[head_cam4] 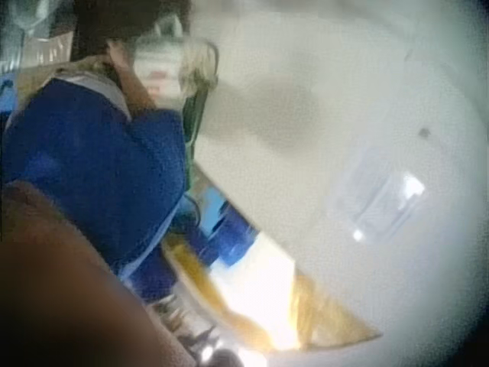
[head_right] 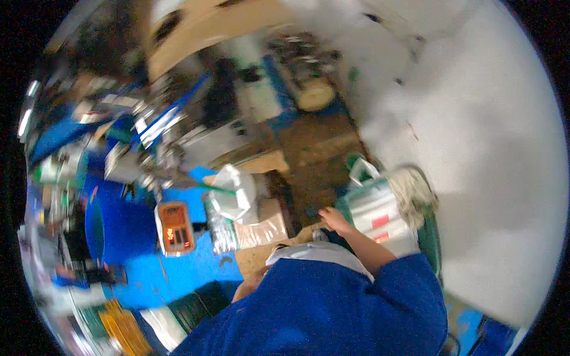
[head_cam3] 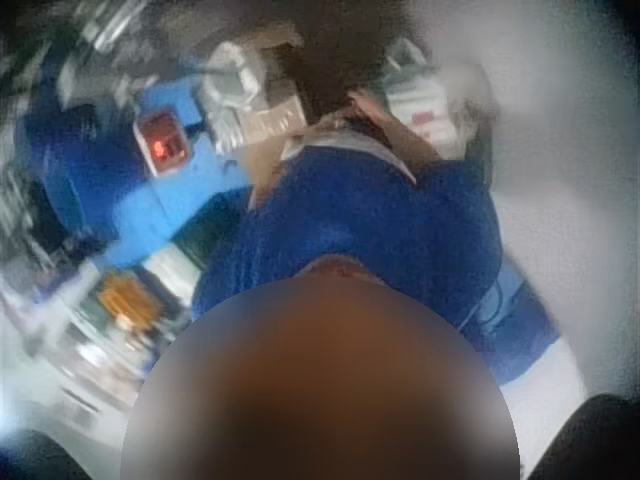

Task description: The person repeatedly scoops green granules from a hopper into white pouches, places each pouch under a sealing machine, and seals it. Sealed pouches are then placed into a green basket. The cycle repeats continuously.

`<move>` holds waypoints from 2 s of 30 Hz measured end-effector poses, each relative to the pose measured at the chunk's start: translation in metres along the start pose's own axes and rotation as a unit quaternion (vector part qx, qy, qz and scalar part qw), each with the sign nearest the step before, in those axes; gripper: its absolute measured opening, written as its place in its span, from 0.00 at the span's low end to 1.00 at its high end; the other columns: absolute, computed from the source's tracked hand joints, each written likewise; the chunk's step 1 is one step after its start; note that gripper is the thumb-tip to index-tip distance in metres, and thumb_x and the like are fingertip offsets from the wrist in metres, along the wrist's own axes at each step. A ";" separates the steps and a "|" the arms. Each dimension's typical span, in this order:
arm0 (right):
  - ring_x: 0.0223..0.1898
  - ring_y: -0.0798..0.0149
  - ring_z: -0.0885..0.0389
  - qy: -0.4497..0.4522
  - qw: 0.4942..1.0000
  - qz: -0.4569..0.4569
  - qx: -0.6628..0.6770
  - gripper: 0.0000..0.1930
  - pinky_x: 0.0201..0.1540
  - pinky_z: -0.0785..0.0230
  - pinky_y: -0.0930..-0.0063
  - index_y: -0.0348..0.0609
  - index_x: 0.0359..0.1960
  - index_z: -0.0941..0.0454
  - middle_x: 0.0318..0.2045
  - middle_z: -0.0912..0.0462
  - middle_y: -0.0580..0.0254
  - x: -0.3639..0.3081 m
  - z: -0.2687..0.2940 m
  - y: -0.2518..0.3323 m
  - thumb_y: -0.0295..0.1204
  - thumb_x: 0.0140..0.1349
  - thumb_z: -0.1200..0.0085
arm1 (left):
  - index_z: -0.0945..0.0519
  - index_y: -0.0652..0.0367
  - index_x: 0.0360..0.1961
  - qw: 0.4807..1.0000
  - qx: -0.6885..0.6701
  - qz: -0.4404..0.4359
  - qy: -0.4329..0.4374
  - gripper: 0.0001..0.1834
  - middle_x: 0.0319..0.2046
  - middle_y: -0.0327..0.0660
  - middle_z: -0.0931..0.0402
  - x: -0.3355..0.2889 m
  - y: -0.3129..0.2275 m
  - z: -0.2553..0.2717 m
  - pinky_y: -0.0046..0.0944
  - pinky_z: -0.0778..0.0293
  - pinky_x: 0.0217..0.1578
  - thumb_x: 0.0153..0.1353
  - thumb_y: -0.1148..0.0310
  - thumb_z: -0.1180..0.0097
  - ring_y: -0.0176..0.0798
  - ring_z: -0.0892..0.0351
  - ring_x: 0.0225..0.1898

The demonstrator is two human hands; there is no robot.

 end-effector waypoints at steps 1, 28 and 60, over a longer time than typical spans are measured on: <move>0.11 0.74 0.38 -0.001 0.999 -0.008 -0.038 0.10 0.10 0.50 0.79 0.44 0.29 0.34 0.18 0.32 0.68 -0.006 0.000 -0.003 0.37 0.59 0.52 | 0.37 0.56 0.58 0.990 0.097 0.088 -0.046 0.38 0.33 0.51 0.24 0.007 0.015 0.020 0.40 0.27 0.39 0.49 0.50 0.40 0.43 0.23 0.34; 0.57 0.63 0.36 0.382 0.919 -0.090 -0.028 0.23 0.56 0.41 0.67 0.45 0.56 0.34 0.57 0.35 0.58 -0.116 -0.396 0.078 0.34 0.57 0.50 | 0.23 0.57 0.33 0.776 0.196 -0.382 -0.462 0.16 0.30 0.44 0.25 -0.065 -0.068 0.181 0.45 0.30 0.33 0.52 0.55 0.45 0.49 0.25 0.33; 0.42 0.64 0.24 0.464 0.871 -0.130 -0.094 0.28 0.48 0.33 0.68 0.43 0.54 0.35 0.47 0.26 0.55 -0.087 -0.380 0.036 0.53 0.65 0.67 | 0.38 0.47 0.60 0.836 0.313 -0.240 -0.382 0.35 0.62 0.50 0.50 -0.017 0.028 0.185 0.49 0.36 0.53 0.50 0.56 0.42 0.56 0.41 0.58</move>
Point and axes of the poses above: each hand's wrist, its own x-axis towards the middle knuckle, its own z-axis out of the back of the hand, y = z × x, the point moved 6 cm from there along x, towards the middle knuckle
